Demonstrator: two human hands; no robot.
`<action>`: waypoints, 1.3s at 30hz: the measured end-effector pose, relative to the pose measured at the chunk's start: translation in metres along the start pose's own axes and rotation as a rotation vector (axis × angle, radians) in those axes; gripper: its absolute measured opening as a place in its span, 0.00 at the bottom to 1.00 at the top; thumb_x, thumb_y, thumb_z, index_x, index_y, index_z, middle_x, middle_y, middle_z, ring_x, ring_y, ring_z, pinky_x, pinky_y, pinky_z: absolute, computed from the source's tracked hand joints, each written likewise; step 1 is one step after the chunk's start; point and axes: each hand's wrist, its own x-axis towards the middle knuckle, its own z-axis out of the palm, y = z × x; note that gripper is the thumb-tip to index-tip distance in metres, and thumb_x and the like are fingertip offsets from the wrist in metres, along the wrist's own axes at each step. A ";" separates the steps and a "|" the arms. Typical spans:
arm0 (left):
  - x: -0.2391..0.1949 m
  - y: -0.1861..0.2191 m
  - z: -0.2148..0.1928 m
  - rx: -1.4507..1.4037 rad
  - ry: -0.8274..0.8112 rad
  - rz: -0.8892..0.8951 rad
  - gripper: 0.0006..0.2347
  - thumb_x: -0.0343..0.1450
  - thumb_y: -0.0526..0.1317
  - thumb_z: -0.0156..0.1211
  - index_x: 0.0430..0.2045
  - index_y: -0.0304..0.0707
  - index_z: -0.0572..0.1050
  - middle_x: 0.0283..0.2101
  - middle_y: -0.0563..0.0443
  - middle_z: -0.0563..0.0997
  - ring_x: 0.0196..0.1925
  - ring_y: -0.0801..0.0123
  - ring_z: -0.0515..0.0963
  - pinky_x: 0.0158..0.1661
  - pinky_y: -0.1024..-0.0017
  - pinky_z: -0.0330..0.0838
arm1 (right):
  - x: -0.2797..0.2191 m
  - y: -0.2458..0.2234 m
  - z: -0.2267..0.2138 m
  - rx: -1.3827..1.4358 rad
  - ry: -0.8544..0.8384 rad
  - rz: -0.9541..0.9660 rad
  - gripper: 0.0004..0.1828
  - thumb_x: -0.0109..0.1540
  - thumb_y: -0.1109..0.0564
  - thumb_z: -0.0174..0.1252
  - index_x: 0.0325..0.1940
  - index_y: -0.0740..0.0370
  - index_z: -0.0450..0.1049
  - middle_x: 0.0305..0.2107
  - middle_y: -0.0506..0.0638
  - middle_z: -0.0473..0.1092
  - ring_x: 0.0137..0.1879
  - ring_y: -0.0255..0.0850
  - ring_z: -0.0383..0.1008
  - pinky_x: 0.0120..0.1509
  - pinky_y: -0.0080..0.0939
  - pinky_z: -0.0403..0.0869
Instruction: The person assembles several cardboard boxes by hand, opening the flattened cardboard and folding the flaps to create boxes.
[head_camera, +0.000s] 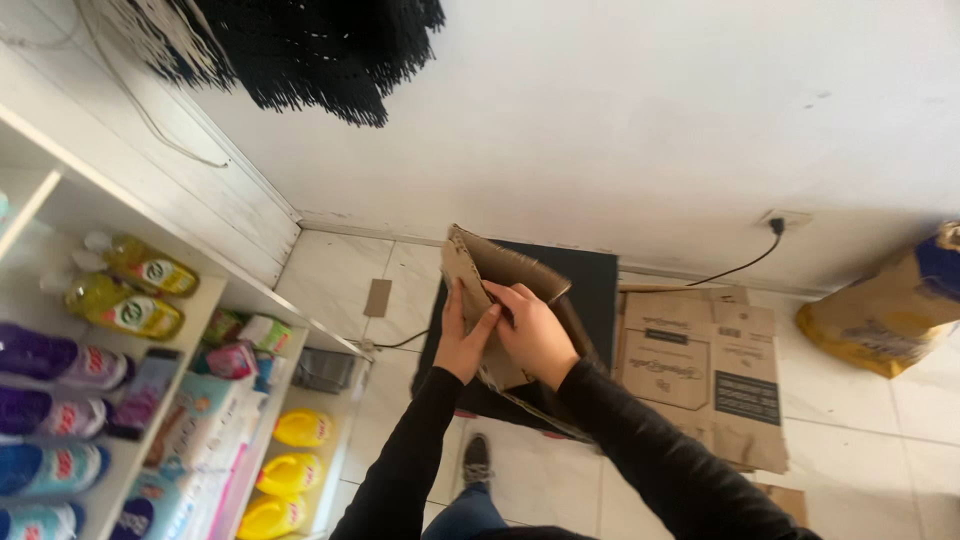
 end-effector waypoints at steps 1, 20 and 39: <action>0.012 -0.002 -0.009 0.038 -0.041 -0.049 0.46 0.68 0.68 0.57 0.77 0.56 0.38 0.79 0.42 0.38 0.79 0.43 0.45 0.73 0.46 0.51 | 0.013 0.002 0.007 -0.034 -0.036 0.034 0.25 0.64 0.59 0.52 0.66 0.54 0.71 0.42 0.56 0.71 0.48 0.59 0.78 0.48 0.53 0.79; 0.131 -0.024 -0.019 0.272 -0.113 0.039 0.36 0.69 0.38 0.40 0.76 0.41 0.36 0.77 0.37 0.44 0.75 0.39 0.56 0.68 0.42 0.64 | 0.016 0.064 -0.058 -0.586 -0.189 0.001 0.25 0.63 0.58 0.58 0.66 0.57 0.71 0.63 0.57 0.65 0.72 0.53 0.63 0.72 0.51 0.68; 0.113 0.046 -0.043 0.557 -0.393 0.092 0.32 0.74 0.34 0.44 0.76 0.43 0.40 0.77 0.42 0.47 0.79 0.50 0.50 0.74 0.53 0.57 | 0.048 0.075 -0.087 -0.410 -0.111 0.481 0.54 0.54 0.60 0.54 0.82 0.38 0.43 0.63 0.64 0.59 0.52 0.78 0.74 0.58 0.73 0.75</action>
